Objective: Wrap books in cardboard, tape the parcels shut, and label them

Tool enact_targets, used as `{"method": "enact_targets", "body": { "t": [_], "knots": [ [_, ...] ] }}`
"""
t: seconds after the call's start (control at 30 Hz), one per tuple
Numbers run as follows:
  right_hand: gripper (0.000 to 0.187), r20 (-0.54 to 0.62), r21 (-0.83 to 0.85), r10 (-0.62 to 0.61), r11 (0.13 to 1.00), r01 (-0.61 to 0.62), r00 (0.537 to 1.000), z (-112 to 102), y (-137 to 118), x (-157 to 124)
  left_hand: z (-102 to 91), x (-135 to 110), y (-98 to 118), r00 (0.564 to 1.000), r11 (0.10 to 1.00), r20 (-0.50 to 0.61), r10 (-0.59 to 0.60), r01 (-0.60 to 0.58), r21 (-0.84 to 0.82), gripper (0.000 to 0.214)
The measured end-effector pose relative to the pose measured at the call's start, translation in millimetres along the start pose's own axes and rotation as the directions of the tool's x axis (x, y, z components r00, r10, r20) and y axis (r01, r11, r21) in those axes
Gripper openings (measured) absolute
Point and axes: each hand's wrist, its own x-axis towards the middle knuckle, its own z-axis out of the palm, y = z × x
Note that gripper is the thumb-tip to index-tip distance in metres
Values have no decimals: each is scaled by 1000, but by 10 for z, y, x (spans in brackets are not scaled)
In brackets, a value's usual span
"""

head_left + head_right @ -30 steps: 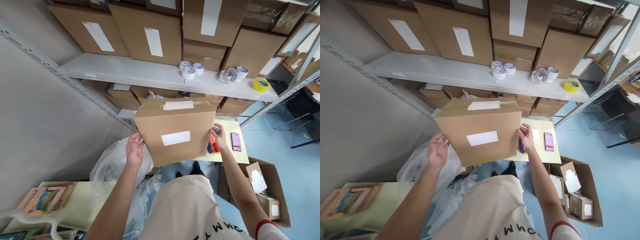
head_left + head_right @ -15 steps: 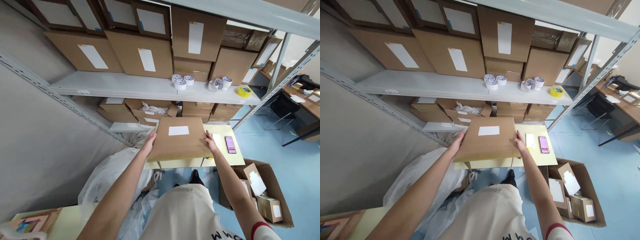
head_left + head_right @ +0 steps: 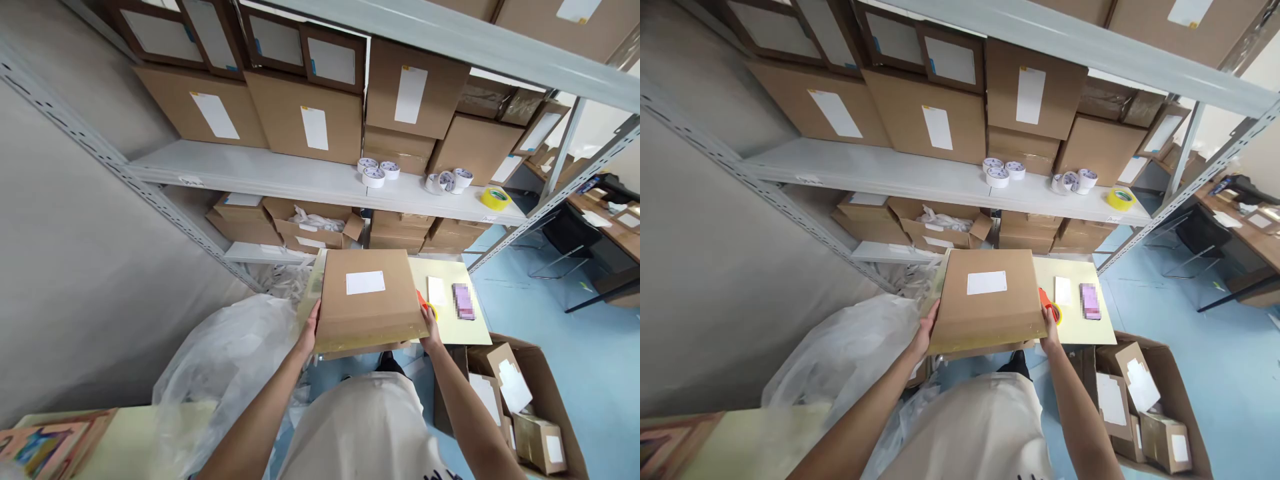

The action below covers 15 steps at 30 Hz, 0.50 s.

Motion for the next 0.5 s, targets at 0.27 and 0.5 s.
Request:
{"method": "enact_targets", "body": {
  "t": [0.27,0.5],
  "knots": [
    [81,57,-236,-109,964,119,992,-330,-641,-49,-118,86,716,977,979,66,202,-199,-49,127],
    [99,111,-370,-170,907,200,979,-157,-968,-67,180,141,1081,992,920,38,124,-129,371,105]
  ]
}}
